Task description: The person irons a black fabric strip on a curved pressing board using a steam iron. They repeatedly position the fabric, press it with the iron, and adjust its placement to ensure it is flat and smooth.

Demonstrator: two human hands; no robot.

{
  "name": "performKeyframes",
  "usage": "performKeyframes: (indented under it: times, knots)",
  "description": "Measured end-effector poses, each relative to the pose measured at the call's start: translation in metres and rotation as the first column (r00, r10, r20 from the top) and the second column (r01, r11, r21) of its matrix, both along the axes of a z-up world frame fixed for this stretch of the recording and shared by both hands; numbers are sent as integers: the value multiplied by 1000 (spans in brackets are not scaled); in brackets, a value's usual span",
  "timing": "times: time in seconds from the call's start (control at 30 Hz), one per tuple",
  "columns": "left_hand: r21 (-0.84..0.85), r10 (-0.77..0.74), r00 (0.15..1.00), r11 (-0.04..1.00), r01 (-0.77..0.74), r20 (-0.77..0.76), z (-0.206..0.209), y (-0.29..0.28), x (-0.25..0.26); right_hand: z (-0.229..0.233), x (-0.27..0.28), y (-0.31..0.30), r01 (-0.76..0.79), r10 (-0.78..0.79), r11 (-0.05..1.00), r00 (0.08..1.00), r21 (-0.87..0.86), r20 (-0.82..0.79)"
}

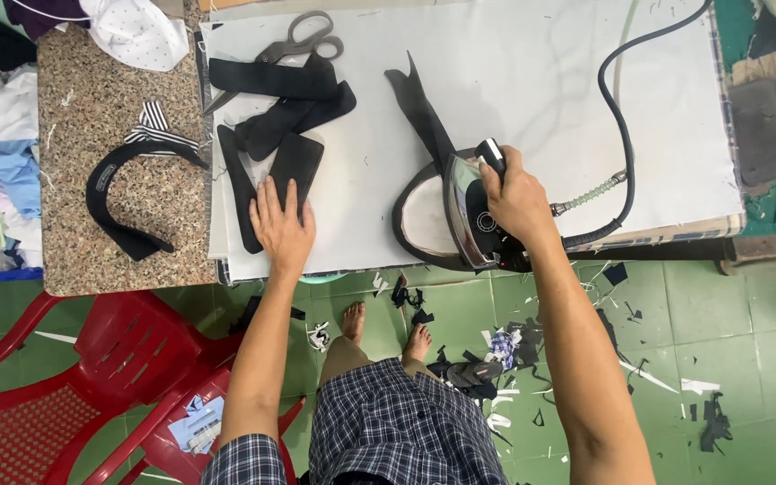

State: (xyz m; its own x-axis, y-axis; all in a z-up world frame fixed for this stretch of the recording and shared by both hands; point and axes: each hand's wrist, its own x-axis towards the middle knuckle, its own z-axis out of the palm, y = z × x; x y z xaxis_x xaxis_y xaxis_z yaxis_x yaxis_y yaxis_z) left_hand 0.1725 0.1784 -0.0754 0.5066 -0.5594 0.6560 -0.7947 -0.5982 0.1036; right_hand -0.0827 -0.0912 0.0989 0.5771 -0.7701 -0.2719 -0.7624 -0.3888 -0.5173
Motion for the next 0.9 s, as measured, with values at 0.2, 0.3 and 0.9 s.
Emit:
performKeyframes:
  times: [0.2,0.3,0.9]
  knots:
    - [57,23,1000,998,-24,16,-15,1,1,-9,1,-2,60,-63,998,993,-35,-98]
    - [116,2,1000,993,2,-31,-2,-6,-14,-23,0,-9,50,-54,998,992,-36,-112]
    - [-314,-359,414,933,174,-837,11,-91,-199,-2,-38,19,40,-31,998,982,44,-188]
